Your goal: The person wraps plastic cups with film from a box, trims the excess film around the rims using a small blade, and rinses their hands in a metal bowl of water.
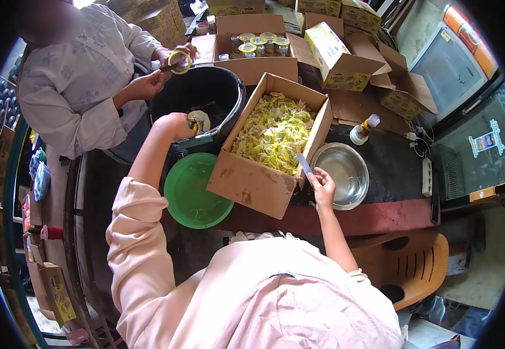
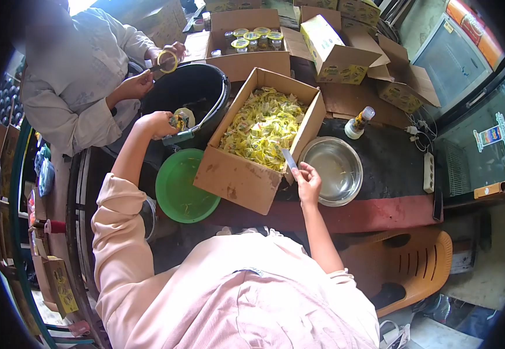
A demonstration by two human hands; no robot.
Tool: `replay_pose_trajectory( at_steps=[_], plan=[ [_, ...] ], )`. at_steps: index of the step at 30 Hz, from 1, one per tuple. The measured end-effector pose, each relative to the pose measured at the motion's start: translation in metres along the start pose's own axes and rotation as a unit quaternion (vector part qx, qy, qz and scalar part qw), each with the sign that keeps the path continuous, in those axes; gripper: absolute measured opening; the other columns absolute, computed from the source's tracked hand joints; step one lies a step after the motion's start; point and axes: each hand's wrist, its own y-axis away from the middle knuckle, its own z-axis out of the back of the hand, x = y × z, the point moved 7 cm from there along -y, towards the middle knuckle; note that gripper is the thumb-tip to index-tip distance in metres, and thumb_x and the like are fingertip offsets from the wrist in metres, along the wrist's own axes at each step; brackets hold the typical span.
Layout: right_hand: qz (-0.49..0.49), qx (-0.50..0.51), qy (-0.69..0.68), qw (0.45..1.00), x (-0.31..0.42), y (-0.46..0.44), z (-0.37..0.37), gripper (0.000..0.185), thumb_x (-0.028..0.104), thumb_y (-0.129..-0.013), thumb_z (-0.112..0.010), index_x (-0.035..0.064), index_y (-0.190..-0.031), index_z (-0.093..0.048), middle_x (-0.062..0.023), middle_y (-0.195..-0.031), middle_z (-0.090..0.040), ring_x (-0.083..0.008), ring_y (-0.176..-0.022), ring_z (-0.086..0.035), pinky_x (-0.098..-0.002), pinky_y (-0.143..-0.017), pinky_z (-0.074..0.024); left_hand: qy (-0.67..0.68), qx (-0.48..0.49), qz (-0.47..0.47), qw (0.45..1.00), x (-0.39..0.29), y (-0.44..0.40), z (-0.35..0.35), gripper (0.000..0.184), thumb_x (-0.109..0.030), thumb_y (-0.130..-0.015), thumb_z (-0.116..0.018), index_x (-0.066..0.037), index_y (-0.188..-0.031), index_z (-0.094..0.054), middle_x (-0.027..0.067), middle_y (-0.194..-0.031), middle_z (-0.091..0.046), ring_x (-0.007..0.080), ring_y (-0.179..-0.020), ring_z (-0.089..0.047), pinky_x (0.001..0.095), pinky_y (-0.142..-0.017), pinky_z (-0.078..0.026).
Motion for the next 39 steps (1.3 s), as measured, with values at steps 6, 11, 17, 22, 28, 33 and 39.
replay_pose_trajectory(
  at_steps=[6,11,17,22,28,33,39],
  plan=[
    [-0.063,0.052,-0.021,0.996,-0.025,-0.025,-0.01,0.039,0.008,-0.074,-0.07,-0.0024,-0.107,-0.053,-0.0032,-0.078,-0.061,-0.0066,-0.069,-0.056,-0.0183,-0.065,-0.0452,-0.059,-0.124,0.01,0.99,-0.005,0.003,0.005,0.065,-0.029,-0.067,-0.067,-0.019,-0.125,-0.041,0.0129,-0.111,-0.054,0.0292,-0.098,-0.058,0.0403,-0.081,-0.048],
    [-0.07,0.136,-0.047,0.987,-0.008,-0.012,-0.017,0.045,0.007,-0.074,-0.07,-0.0031,-0.112,-0.049,-0.0036,-0.078,-0.062,-0.0064,-0.069,-0.057,-0.0185,-0.065,-0.0457,-0.013,-0.201,-0.007,0.979,-0.003,0.005,0.001,0.068,-0.026,-0.068,-0.067,-0.021,-0.128,-0.036,0.0134,-0.112,-0.05,0.0298,-0.099,-0.056,0.0403,-0.081,-0.048],
    [-0.07,0.224,0.001,0.972,-0.005,-0.014,-0.016,0.054,0.01,-0.073,-0.072,-0.0056,-0.117,-0.044,-0.0037,-0.076,-0.063,-0.0063,-0.072,-0.057,-0.0187,-0.066,-0.0445,-0.048,-0.227,0.043,0.972,-0.003,0.001,0.01,0.062,-0.024,-0.068,-0.067,-0.018,-0.123,-0.04,0.0152,-0.108,-0.05,0.0325,-0.096,-0.057,0.0414,-0.078,-0.048],
    [-0.082,0.233,0.001,0.969,-0.003,-0.013,-0.016,0.053,0.009,-0.073,-0.071,-0.0059,-0.117,-0.045,-0.0045,-0.077,-0.064,-0.0065,-0.073,-0.058,-0.0203,-0.069,-0.0449,-0.101,-0.107,0.134,0.98,0.002,-0.012,0.003,0.057,-0.026,-0.068,-0.065,-0.014,-0.121,-0.048,0.011,-0.112,-0.055,0.0273,-0.1,-0.057,0.0375,-0.082,-0.048],
    [-0.088,0.229,0.011,0.969,-0.014,-0.015,-0.018,0.05,0.008,-0.075,-0.069,-0.0051,-0.117,-0.044,-0.0049,-0.076,-0.064,-0.0061,-0.067,-0.056,-0.019,-0.062,-0.0428,-0.172,-0.07,0.099,0.978,-0.019,-0.002,0.033,0.061,-0.031,-0.062,-0.069,-0.01,-0.117,-0.051,0.013,-0.108,-0.059,0.026,-0.096,-0.059,0.0358,-0.081,-0.049],
    [-0.08,0.215,0.021,0.973,-0.02,-0.015,-0.019,0.064,0.014,-0.071,-0.074,-0.0064,-0.12,-0.038,-0.0045,-0.075,-0.064,-0.0069,-0.07,-0.057,-0.0203,-0.068,-0.0441,-0.102,-0.1,0.039,0.989,-0.018,-0.01,0.033,0.044,-0.033,-0.063,-0.068,-0.004,-0.095,-0.065,0.013,-0.087,-0.065,0.0227,-0.076,-0.064,0.0335,-0.07,-0.051],
    [-0.084,0.188,0.043,0.978,-0.024,-0.009,-0.019,0.07,0.016,-0.07,-0.075,-0.0078,-0.12,-0.034,-0.0039,-0.071,-0.062,-0.0064,-0.066,-0.055,-0.0189,-0.063,-0.0434,-0.072,0.056,0.085,0.992,-0.007,-0.02,0.02,0.069,-0.036,-0.065,-0.067,-0.007,-0.124,-0.044,0.0166,-0.099,-0.062,0.027,-0.087,-0.061,0.0353,-0.075,-0.049]
  ],
)
